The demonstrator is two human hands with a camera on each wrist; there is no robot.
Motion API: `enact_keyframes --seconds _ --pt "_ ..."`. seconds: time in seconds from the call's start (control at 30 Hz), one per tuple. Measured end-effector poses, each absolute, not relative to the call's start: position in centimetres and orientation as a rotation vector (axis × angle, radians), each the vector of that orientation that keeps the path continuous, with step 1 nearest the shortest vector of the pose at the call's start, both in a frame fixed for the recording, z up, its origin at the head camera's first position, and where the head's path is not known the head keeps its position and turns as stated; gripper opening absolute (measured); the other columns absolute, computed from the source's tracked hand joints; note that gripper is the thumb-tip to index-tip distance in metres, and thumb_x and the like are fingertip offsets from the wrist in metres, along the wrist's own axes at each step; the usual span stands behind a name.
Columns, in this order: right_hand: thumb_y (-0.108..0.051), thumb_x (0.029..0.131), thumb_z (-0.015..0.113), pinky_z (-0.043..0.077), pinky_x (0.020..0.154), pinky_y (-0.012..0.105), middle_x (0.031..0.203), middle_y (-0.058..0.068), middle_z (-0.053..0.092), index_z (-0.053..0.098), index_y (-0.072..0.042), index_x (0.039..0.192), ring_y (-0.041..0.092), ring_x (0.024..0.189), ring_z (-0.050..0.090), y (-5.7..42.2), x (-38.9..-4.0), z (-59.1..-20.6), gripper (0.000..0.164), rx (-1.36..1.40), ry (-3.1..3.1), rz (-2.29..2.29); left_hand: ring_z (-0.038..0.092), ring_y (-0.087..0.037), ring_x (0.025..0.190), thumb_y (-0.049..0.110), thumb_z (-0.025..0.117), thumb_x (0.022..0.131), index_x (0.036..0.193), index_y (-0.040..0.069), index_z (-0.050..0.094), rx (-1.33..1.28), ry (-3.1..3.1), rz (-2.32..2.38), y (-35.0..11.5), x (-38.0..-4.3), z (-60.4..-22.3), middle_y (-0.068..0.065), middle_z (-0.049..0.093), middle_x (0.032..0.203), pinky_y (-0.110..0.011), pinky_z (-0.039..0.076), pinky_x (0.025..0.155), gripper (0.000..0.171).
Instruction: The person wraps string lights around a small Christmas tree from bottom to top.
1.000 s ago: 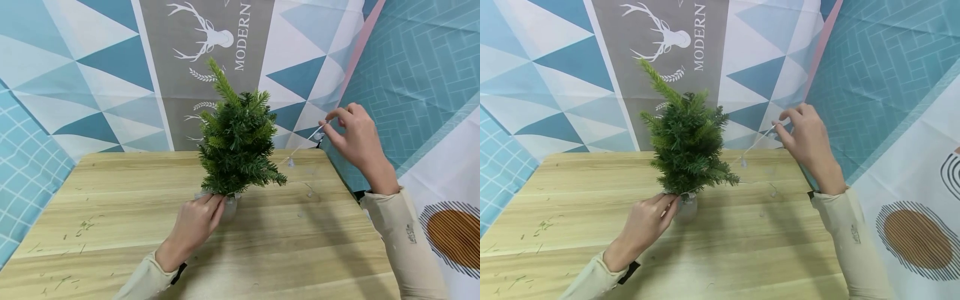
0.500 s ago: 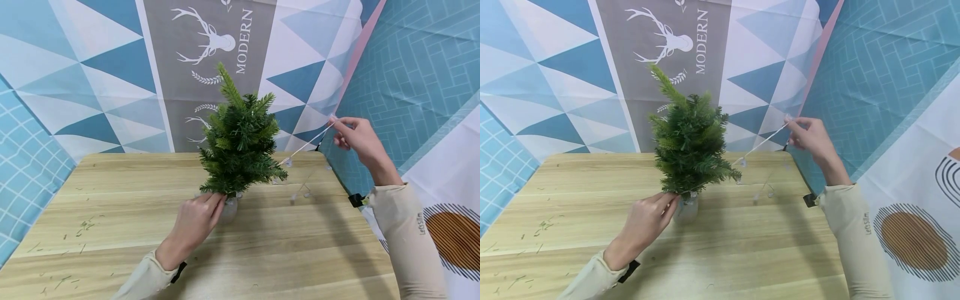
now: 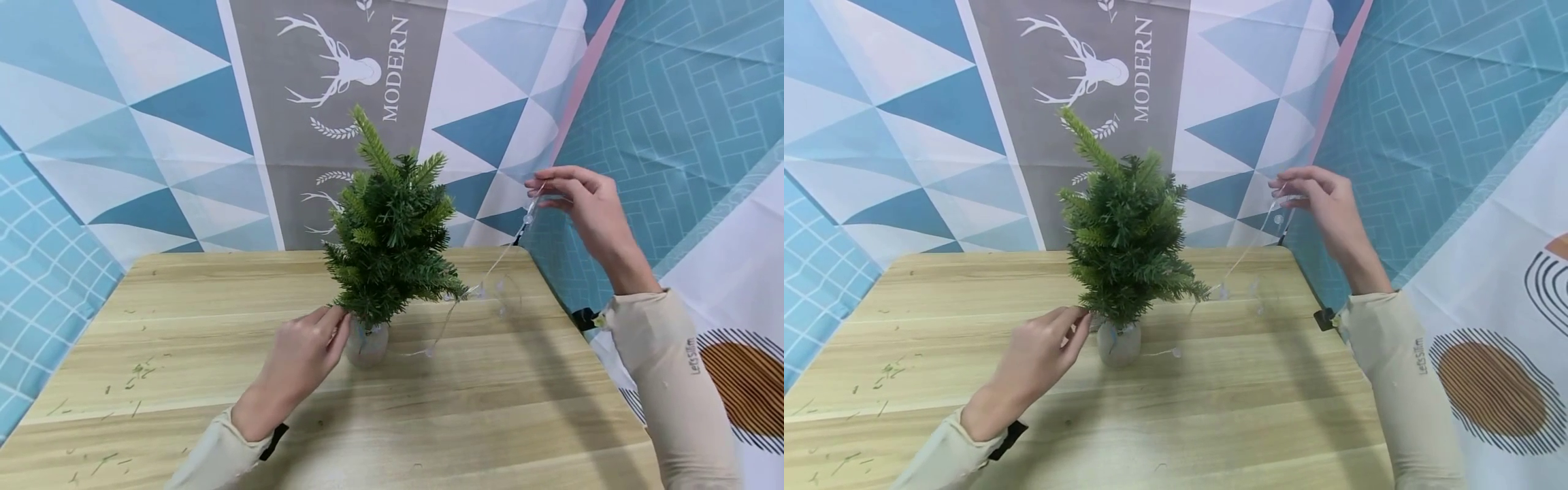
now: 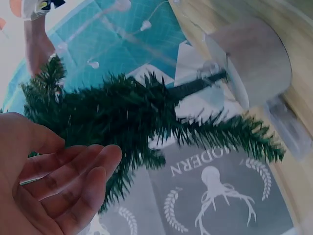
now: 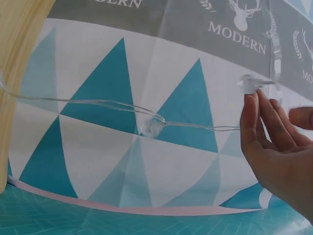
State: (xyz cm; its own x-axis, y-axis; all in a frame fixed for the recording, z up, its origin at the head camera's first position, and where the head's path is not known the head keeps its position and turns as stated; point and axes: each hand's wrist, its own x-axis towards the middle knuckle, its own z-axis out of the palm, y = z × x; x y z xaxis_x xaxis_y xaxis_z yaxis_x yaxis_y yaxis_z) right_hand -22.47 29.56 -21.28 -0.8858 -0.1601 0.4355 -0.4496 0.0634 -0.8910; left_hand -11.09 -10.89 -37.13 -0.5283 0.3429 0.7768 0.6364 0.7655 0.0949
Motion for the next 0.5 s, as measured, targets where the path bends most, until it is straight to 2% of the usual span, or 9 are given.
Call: enact_keyframes --seconds 0.1,0.27,0.5 --pt "-0.013 0.098 0.062 0.057 0.084 0.029 0.106 0.019 0.071 0.06 0.018 0.118 0.027 0.096 0.067 29.2 -22.6 -20.7 0.036 0.669 -2.022 1.91 0.051 -0.01 0.045 0.011 0.059 0.093 0.079 0.006 0.063 -0.711 -2.169 -0.477 -11.9 -11.0 -36.8 0.0 0.058 0.063 -0.024 0.042 0.039 0.015" --pt "-0.004 0.094 0.066 0.058 0.08 0.03 0.098 0.02 0.073 0.062 0.02 0.112 0.027 0.088 0.07 28.5 -22.5 -19.7 0.03 0.741 -1.953 1.895 0.051 -0.007 0.046 0.008 0.062 0.091 0.082 0.005 0.065 -0.682 -2.178 -0.488 -13.1 -10.9 -36.4 0.0 0.06 0.064 -0.023 0.04 0.04 0.011" --pt "0.009 0.093 0.061 0.058 0.081 0.035 0.098 0.027 0.071 0.058 0.026 0.11 0.032 0.089 0.071 27.4 -20.2 -18.0 0.025 0.925 -1.851 1.987 0.055 -0.006 0.048 0.007 0.065 0.09 0.082 0.006 0.066 -0.671 -2.203 -0.507 -13.9 -10.4 -36.2 0.0 0.062 0.065 -0.02 0.04 0.04 0.008"
